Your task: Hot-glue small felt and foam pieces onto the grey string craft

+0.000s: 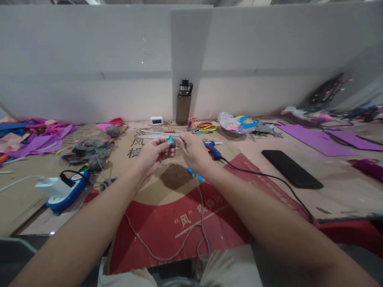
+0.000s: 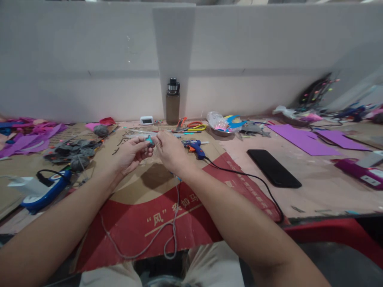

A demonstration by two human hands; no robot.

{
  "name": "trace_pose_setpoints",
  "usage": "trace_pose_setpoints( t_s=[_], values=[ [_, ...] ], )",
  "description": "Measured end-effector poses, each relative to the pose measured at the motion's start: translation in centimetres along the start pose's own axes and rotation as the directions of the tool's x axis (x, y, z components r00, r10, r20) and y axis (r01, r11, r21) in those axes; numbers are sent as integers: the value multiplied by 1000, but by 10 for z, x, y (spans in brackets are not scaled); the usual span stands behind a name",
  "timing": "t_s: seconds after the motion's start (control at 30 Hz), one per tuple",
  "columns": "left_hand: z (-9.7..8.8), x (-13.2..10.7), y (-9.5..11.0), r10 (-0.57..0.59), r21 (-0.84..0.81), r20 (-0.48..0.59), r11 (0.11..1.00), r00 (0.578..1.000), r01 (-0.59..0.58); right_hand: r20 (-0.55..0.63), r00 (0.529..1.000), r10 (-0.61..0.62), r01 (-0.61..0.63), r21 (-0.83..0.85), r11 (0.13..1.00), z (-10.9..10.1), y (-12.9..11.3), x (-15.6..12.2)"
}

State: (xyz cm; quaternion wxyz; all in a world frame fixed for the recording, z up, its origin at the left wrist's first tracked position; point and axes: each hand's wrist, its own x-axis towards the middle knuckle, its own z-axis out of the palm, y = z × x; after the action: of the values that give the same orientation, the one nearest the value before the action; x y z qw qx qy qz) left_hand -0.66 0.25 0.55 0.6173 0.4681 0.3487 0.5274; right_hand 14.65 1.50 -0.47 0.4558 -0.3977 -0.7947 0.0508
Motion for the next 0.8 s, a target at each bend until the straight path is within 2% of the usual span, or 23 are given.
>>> trace_pose_setpoints(
  t_s=[0.27, 0.47, 0.57, 0.67, 0.77, 0.8],
  values=[
    [-2, 2, 0, 97, -15, -89, 995, 991, -98, 45, 998, 54, -62, 198, 978, -2, -5, 1],
    [-4, 4, 1, 118, 59, -164, 992, 979, -109, 65, 998, 17, -29, 191, 981, 2, -6, 0],
    [-5, 5, 0, 153, 61, -188, 988, 970, -144, 94, 995, 42, -53, 118, 992, -5, -1, 7],
    [-7, 6, 0, 173, 84, -234, 984, 957, -157, 36, 985, 167, -165, -33, 986, -24, 20, 17],
    [-11, 7, -1, 186, 86, -263, 982, 947, -169, -17, 951, 308, -302, -243, 922, -49, 55, 18],
    [-12, 8, -2, 190, 83, -267, 981, 945, -174, 11, 923, 384, -359, -336, 871, -55, 66, 16]
  ],
)
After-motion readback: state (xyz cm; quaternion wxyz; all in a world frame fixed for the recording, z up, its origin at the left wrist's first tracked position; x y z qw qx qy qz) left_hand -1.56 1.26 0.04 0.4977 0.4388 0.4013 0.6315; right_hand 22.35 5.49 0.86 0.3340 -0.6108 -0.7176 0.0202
